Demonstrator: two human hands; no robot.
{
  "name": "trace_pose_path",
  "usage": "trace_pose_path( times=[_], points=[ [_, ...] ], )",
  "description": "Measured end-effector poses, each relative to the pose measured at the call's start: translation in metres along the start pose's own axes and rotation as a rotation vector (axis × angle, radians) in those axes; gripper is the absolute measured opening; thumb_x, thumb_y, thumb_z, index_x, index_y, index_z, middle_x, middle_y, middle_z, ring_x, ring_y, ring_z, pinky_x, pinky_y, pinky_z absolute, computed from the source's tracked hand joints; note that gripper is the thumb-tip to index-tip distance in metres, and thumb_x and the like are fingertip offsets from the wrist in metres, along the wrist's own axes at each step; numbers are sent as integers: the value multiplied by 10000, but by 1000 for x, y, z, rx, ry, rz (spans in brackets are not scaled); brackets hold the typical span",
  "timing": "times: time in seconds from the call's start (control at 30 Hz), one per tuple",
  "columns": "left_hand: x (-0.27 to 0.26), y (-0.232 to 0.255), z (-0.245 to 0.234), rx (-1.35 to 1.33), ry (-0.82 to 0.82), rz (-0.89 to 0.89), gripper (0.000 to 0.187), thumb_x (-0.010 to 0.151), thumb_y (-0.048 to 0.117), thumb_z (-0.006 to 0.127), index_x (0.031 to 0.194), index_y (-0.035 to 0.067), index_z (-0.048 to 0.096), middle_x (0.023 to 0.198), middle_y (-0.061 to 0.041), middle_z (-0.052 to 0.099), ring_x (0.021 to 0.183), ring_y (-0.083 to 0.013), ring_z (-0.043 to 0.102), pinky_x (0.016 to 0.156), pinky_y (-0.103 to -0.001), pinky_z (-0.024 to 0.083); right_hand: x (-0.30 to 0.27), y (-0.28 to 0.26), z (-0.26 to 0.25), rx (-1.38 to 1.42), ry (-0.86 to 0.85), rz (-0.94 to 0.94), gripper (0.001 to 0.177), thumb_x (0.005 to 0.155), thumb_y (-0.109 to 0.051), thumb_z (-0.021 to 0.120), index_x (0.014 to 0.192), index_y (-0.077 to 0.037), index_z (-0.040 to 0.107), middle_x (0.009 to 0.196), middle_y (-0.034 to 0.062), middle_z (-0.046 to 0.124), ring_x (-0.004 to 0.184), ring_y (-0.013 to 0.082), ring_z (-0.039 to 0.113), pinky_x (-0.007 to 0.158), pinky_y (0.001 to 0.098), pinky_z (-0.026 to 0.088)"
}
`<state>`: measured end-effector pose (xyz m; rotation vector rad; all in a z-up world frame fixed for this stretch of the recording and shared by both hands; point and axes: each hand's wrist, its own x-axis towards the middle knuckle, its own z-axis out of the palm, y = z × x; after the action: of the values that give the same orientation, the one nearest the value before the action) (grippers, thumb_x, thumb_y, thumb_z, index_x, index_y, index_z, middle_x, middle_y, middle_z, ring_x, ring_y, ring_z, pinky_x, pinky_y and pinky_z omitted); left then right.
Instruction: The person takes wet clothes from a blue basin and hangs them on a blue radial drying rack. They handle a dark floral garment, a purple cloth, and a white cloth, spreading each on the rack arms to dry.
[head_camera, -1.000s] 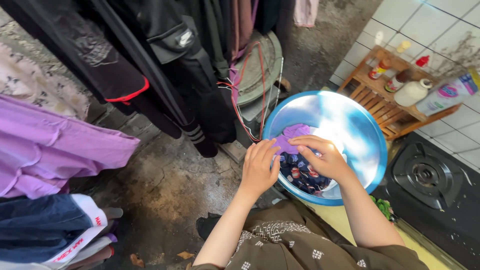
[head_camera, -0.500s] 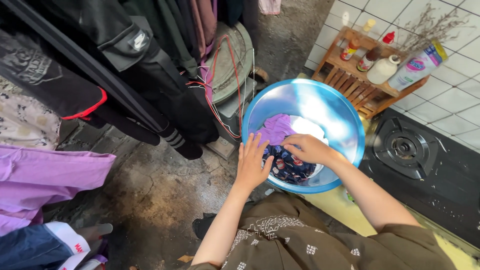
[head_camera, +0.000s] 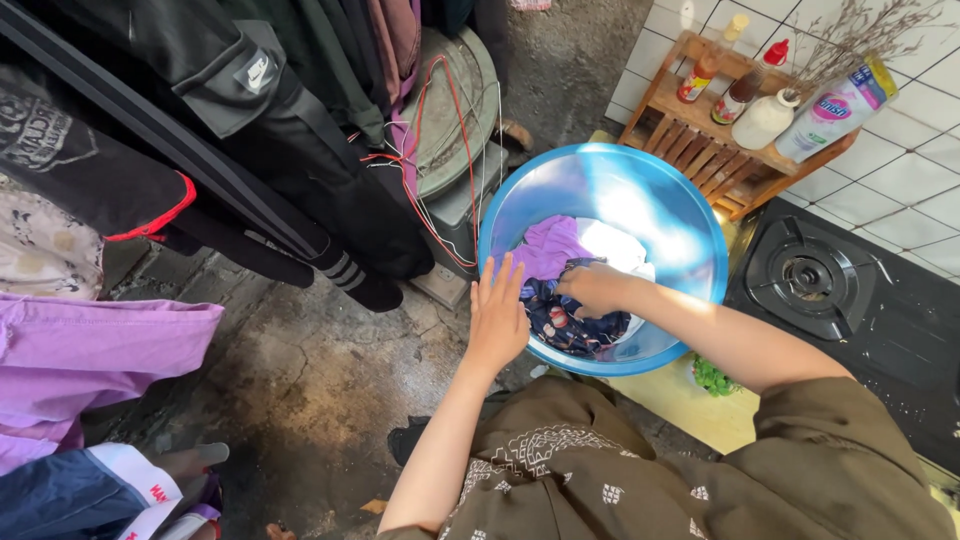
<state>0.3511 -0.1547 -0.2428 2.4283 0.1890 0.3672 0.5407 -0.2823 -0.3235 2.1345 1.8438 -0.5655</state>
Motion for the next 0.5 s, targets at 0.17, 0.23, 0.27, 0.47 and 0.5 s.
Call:
trace_pose_path(
  times=[0.17,0.23,0.27,0.47,0.5],
  points=[
    [-1,0,0,-24,-1,-4,505,844,5,337,1349,-19,342,1436,-234,244,1345,-442,88,1015,-624,110,13,5,6,-34,-7,-15,559,687,-397,719,1167,-164,551,1128,38,590,1108,229,537,803,430,484],
    [-1,-2,1,-27,-4,3,504,849,7,330,1352,-19,336,1438,-233,240,1344,-445,84,1012,-628,112,21,7,16,-40,-23,-9,575,681,-406,720,1170,-158,548,1140,43,585,1128,230,525,817,436,474],
    [-1,-3,2,-20,1,6,507,849,7,327,1355,-14,335,1436,-229,248,1345,-442,87,1014,-623,115,25,8,23,-50,-48,-7,608,668,-438,721,1182,-169,538,1158,33,574,1145,217,512,827,429,466],
    [-2,-8,7,-1,-4,-3,528,838,21,338,1365,9,319,1449,-200,237,1353,-422,82,1011,-631,125,30,3,32,23,-151,29,693,664,-502,714,1227,-154,508,1235,52,534,1169,237,497,883,438,419],
    [-2,-9,8,2,-1,-6,531,836,26,340,1366,15,319,1450,-194,239,1356,-414,81,1014,-628,125,34,6,38,34,-160,46,723,650,-560,701,1225,-162,517,1241,50,529,1166,239,502,879,437,414]
  ],
)
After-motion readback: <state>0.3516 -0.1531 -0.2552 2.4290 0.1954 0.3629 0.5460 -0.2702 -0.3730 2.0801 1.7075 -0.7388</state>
